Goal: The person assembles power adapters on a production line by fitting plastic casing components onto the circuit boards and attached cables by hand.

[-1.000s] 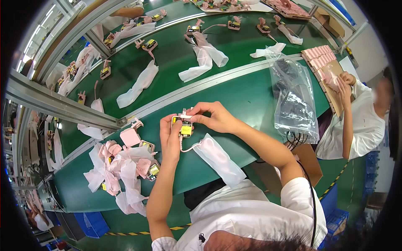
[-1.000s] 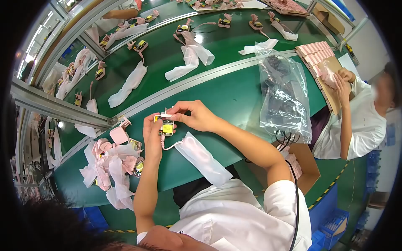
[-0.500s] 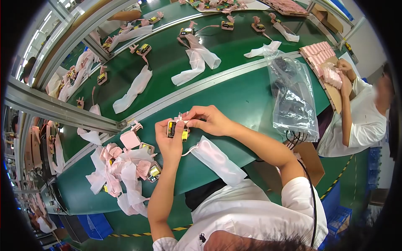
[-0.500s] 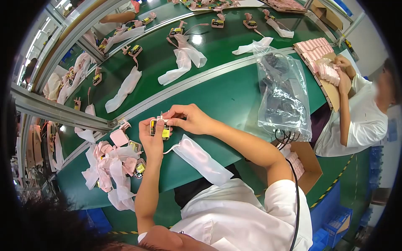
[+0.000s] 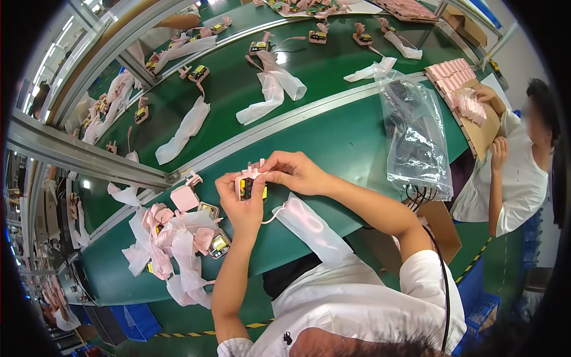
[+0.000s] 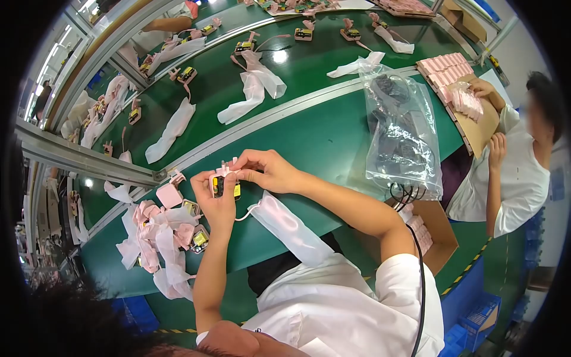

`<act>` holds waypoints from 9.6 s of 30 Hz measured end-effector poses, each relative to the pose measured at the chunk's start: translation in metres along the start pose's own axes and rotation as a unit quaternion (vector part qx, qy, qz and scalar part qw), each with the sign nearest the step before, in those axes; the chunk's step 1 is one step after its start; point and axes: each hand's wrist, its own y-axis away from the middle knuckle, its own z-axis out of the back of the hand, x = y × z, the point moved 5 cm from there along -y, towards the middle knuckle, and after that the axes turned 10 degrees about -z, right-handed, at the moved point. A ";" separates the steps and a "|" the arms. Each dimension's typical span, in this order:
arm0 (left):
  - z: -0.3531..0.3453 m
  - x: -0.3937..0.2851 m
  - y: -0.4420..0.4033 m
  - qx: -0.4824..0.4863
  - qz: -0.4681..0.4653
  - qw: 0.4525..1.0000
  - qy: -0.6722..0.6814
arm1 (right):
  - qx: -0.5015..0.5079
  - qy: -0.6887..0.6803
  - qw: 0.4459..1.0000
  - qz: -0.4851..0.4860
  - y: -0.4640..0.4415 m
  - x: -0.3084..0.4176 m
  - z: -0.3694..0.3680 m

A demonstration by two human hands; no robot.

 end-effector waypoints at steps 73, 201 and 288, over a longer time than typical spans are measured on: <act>0.011 -0.038 -0.006 -0.022 -0.294 0.948 -0.121 | -0.318 -0.109 0.904 0.264 -0.120 0.155 0.037; 0.003 0.014 -0.007 0.144 0.123 0.979 0.073 | -0.080 0.262 0.958 0.085 0.010 0.051 -0.004; 0.010 0.035 -0.001 0.081 0.192 0.976 0.069 | 0.022 0.045 0.998 -0.036 0.001 0.013 -0.005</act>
